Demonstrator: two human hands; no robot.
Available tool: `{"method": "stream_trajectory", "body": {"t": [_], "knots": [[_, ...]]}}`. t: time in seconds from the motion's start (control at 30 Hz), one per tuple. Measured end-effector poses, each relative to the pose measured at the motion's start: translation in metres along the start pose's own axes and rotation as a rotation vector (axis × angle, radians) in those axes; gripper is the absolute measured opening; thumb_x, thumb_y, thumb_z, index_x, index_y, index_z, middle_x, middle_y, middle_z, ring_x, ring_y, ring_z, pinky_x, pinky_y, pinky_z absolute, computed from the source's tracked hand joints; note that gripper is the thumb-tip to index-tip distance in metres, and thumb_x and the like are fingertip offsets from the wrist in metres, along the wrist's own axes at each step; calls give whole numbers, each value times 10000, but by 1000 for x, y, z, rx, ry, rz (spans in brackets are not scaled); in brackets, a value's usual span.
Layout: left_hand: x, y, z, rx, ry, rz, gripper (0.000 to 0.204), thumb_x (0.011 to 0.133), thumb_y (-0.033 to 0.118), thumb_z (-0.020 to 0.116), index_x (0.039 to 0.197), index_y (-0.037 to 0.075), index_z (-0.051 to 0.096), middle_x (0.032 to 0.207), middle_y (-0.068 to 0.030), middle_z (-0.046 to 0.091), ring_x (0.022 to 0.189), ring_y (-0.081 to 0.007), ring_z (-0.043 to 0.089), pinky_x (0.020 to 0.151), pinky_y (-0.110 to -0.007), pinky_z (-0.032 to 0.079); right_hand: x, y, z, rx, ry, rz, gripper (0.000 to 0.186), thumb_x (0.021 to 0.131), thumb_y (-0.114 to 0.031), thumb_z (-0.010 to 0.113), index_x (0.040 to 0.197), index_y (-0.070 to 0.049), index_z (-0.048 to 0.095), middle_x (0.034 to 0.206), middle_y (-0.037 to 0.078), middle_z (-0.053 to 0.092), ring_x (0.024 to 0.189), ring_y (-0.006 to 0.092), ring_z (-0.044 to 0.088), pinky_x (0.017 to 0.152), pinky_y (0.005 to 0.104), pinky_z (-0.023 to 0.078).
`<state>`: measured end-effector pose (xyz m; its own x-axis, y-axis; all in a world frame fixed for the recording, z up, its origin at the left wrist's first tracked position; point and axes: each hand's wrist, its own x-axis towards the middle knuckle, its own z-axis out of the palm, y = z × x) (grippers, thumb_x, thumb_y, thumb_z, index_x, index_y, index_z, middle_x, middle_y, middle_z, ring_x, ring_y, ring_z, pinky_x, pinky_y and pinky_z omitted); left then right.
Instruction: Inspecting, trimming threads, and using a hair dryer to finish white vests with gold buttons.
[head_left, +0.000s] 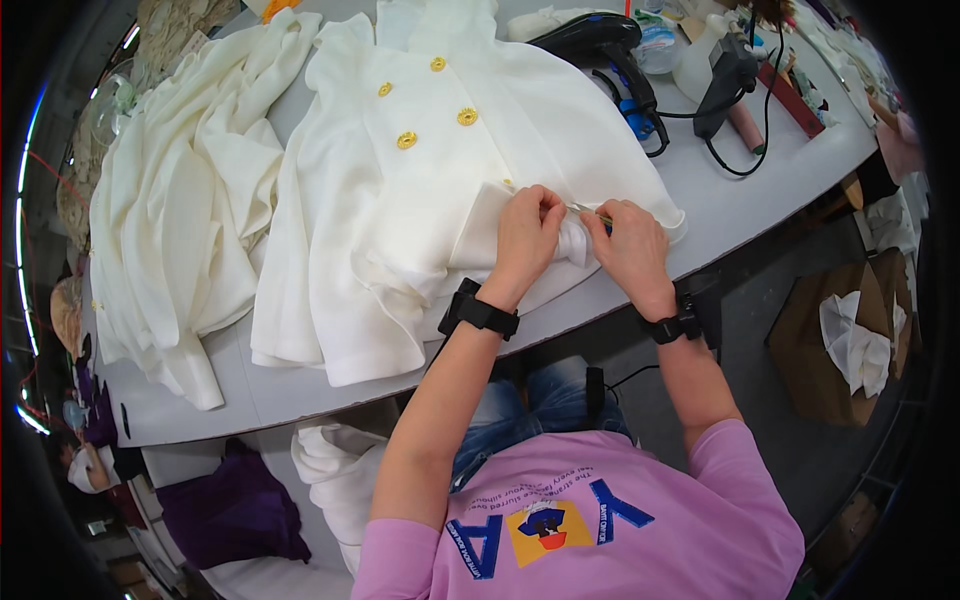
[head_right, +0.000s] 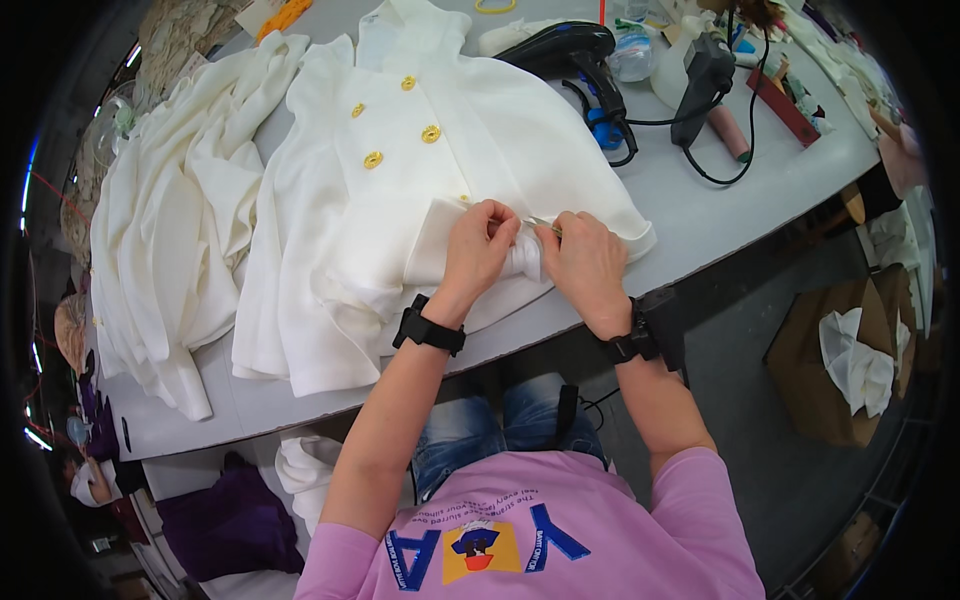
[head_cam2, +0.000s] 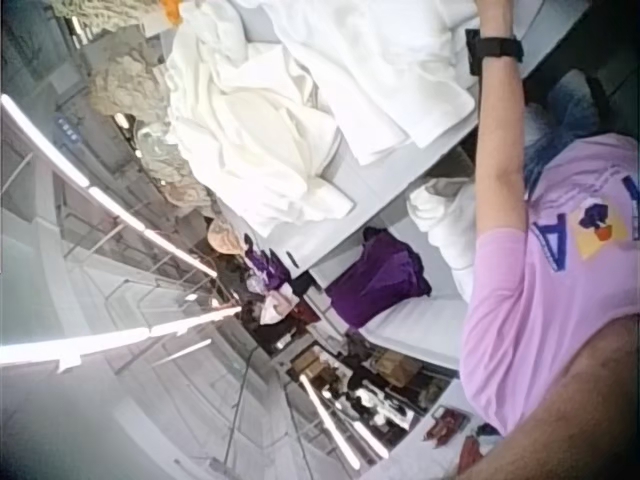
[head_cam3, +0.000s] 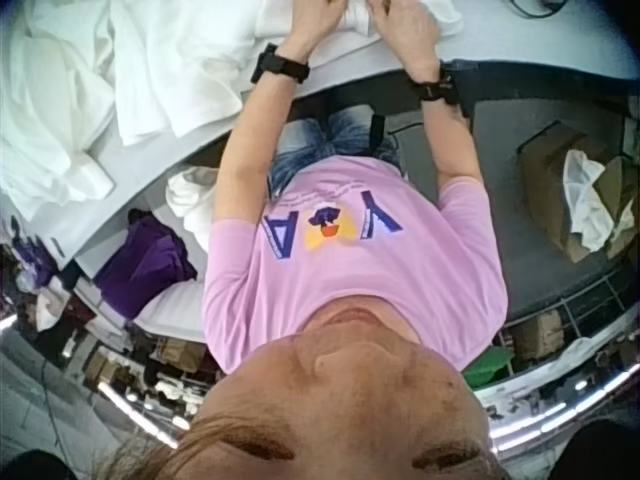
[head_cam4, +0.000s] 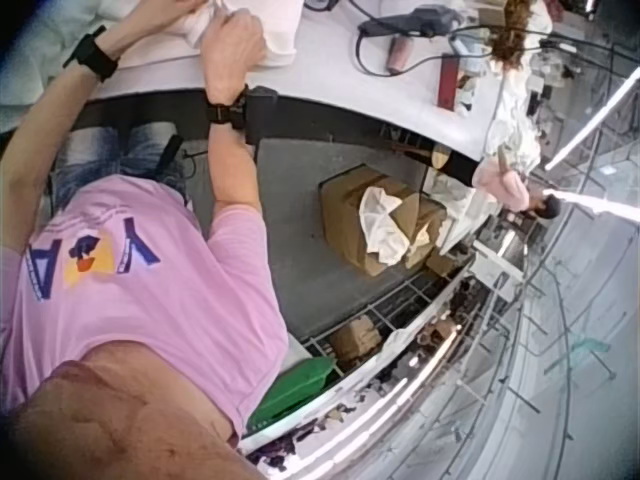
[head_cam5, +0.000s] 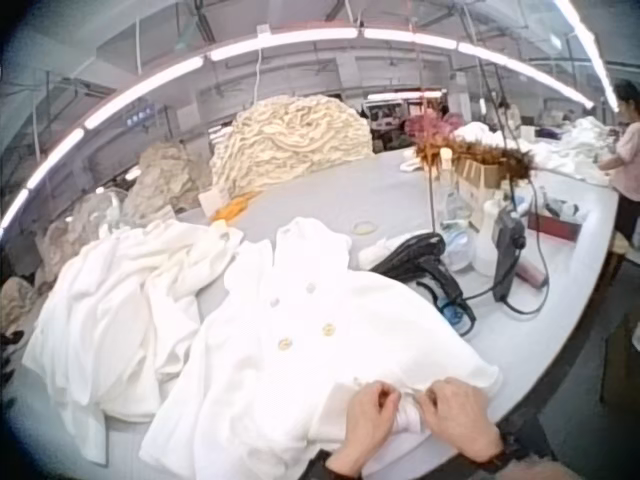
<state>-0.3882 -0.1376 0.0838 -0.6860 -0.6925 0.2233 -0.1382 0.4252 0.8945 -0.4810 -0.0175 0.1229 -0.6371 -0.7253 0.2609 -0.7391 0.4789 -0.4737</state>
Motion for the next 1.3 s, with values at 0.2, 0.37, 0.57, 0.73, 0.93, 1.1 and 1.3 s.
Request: {"method": "stream_trajectory", "body": {"t": [0.2, 0.37, 0.57, 0.73, 0.93, 1.1, 1.3], "knots": [[-12, 19, -15, -51, 19, -46, 106, 845, 99, 606, 864, -5, 603, 740, -69, 620, 674, -144, 598, 631, -263, 473, 2, 6, 1, 123, 73, 21, 241, 808, -252, 657, 771, -15, 655, 769, 134, 644, 703, 328, 625, 626, 421, 476], [-34, 23, -40, -55, 66, -43, 94, 839, 73, 622, 888, -3, 601, 802, -71, 619, 709, -134, 589, 639, -255, 474, 4, 4, -4, 153, 4, 42, 244, 798, -255, 663, 781, -11, 656, 771, 139, 652, 719, 335, 629, 633, 414, 479], [-66, 38, -62, -133, -2, 48, 77, 825, 29, 624, 890, -2, 597, 949, -99, 606, 780, -159, 583, 683, -277, 485, 12, 0, -6, 75, -16, -1, 249, 806, -262, 654, 775, -15, 655, 764, 142, 649, 717, 337, 626, 630, 416, 477], [-122, 37, -105, 362, -40, 70, 247, 752, 33, 667, 989, 35, 598, 1119, -143, 574, 992, -340, 565, 828, -395, 460, 18, 8, 2, 134, 29, 20, 239, 828, -262, 639, 819, -25, 664, 786, 150, 659, 729, 333, 633, 634, 408, 480], [-160, 43, -181, 1210, 57, 39, 757, 649, 39, 736, 1337, 63, 420, 1373, -195, 403, 1227, -402, 411, 1008, -456, 342, 21, 12, 0, 387, 43, 17, 358, 765, -293, 738, 930, 12, 651, 681, 119, 613, 585, 217, 584, 536, 331, 436], [-178, 13, -222, 980, 227, -104, 800, 643, 64, 752, 1350, -11, 384, 1382, -217, 389, 1251, -377, 400, 1035, -430, 333, 12, 9, 8, 367, -369, 22, 383, 696, -250, 803, 890, 25, 621, 545, 13, 479, 503, 100, 405, 480, 263, 355], [-163, 14, -211, 801, 189, -75, 633, 721, 58, 692, 1296, -32, 444, 1345, -209, 426, 1221, -376, 419, 1016, -408, 349, 18, 4, 13, 528, -222, 70, 295, 771, -175, 741, 949, 9, 594, 593, 40, 580, 572, 96, 539, 531, 255, 399]]}}
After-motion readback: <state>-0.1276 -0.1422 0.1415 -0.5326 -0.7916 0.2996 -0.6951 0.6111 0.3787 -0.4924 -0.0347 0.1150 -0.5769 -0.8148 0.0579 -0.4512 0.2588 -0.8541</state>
